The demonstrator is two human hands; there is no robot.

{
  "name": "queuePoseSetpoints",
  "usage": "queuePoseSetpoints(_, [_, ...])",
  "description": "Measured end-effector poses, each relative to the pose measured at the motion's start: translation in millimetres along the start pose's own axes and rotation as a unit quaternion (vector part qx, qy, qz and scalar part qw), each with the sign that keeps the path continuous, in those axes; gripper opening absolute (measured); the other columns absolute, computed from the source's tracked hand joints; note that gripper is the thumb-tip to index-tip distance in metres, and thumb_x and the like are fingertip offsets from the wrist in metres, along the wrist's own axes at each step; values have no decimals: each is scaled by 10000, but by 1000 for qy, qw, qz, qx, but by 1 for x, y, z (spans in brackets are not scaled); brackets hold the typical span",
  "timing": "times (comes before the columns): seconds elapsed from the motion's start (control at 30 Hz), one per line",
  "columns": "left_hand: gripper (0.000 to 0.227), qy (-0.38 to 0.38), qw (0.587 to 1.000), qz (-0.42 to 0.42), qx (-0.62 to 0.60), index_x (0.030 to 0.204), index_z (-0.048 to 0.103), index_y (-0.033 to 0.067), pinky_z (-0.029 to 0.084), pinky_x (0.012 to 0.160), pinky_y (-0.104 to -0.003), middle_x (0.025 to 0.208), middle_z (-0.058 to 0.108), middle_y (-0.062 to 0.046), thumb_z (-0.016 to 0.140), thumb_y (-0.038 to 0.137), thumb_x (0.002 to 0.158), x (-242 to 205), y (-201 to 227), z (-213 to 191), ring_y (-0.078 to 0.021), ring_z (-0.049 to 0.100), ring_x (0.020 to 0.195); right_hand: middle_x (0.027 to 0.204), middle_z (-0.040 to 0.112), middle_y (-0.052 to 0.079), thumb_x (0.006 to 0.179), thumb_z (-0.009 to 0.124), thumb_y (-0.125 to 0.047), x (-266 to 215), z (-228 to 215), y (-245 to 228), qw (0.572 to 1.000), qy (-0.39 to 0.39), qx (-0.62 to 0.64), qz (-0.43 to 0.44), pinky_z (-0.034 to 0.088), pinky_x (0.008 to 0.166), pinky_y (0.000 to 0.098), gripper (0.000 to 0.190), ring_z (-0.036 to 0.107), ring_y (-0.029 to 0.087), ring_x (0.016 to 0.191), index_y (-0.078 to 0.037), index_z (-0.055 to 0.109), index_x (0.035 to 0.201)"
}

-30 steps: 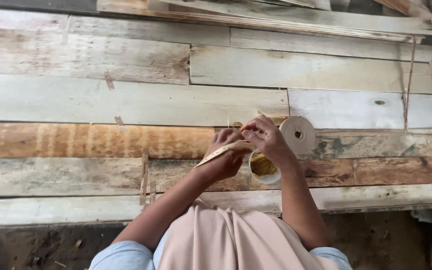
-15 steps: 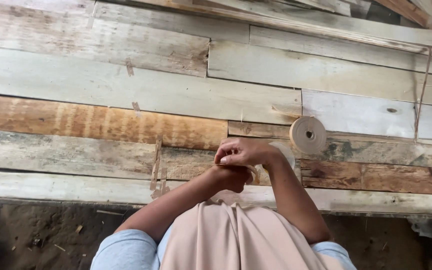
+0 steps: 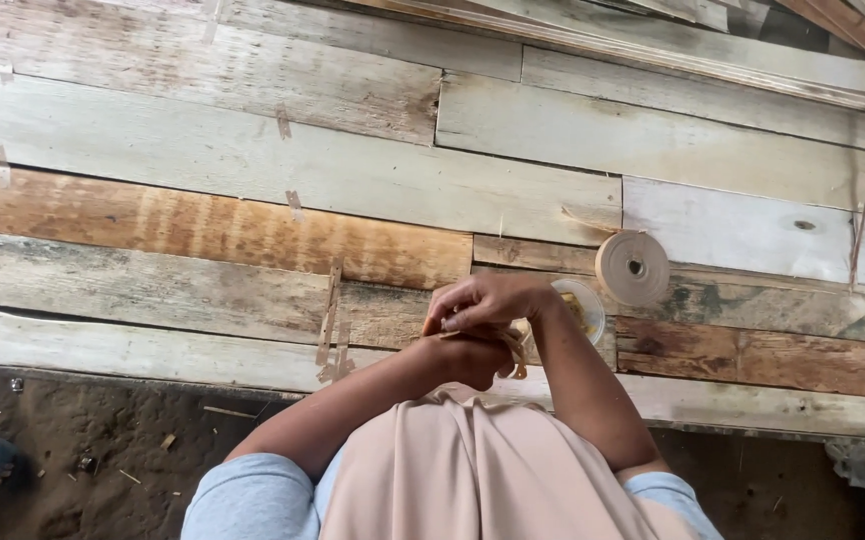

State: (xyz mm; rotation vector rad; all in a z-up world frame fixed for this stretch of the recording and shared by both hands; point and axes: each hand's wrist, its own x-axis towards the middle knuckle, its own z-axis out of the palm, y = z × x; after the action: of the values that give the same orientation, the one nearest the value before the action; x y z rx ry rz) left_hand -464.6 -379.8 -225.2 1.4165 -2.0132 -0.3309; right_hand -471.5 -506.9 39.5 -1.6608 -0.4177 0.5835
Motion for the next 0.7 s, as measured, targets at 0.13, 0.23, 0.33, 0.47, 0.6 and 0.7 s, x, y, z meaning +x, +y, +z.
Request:
queuePoseSetpoints(0.13, [567, -113, 955, 12, -274, 1197, 726, 76, 301, 759, -58, 955, 700, 15, 914, 100, 663, 15, 12, -47, -2, 626, 872, 1010, 649, 42, 991, 690, -196, 0, -1, 5, 999, -14, 29, -6, 499, 802, 302, 193, 581, 128, 913, -52, 741, 1108])
queuePoseSetpoints(0.23, [455, -231, 955, -61, -174, 1164, 742, 126, 365, 846, -156, 1072, 705, 76, 733, 61, 714, 48, 77, -128, -32, 612, 963, 958, 631, 42, 966, 722, -177, 0, 2, 2, 999, -1, 40, 1, 496, 764, 290, 192, 581, 131, 876, -33, 730, 1093])
queuePoseSetpoints(0.33, [397, -343, 926, -155, -24, 1103, 781, 242, 463, 966, -279, 1257, 704, 114, 575, 71, 809, 65, 106, -164, -133, 622, 1103, 916, 644, 47, 937, 751, -157, 1, 3, -3, 999, 15, 32, 13, 493, 729, 280, 199, 591, 137, 843, -22, 718, 1079])
queuePoseSetpoints(0.47, [369, -368, 918, -146, -18, 1117, 774, 295, 474, 955, -301, 1248, 684, 94, 617, 117, 835, 63, 103, -151, -149, 626, 1097, 865, 667, 75, 923, 757, -167, 3, 2, -4, 999, 28, 2, 35, 490, 695, 308, 222, 594, 176, 797, -14, 693, 1072])
queuePoseSetpoints(0.6, [342, -372, 917, -146, -13, 1111, 767, 351, 494, 918, -321, 1169, 678, 59, 649, 170, 846, 57, 81, -126, -169, 647, 1056, 880, 649, 86, 943, 732, -250, -1, 8, -2, 997, 49, 26, 62, 489, 707, 330, 282, 573, 193, 800, -12, 684, 1086])
queuePoseSetpoints(0.7, [319, -375, 915, -147, -6, 1105, 761, 407, 513, 880, -341, 1091, 672, 24, 683, 222, 857, 52, 61, -110, -188, 668, 1016, 941, 676, 140, 893, 788, -240, -4, 17, 0, 986, 117, -94, 73, 533, 754, 381, 258, 641, 247, 850, -16, 680, 957])
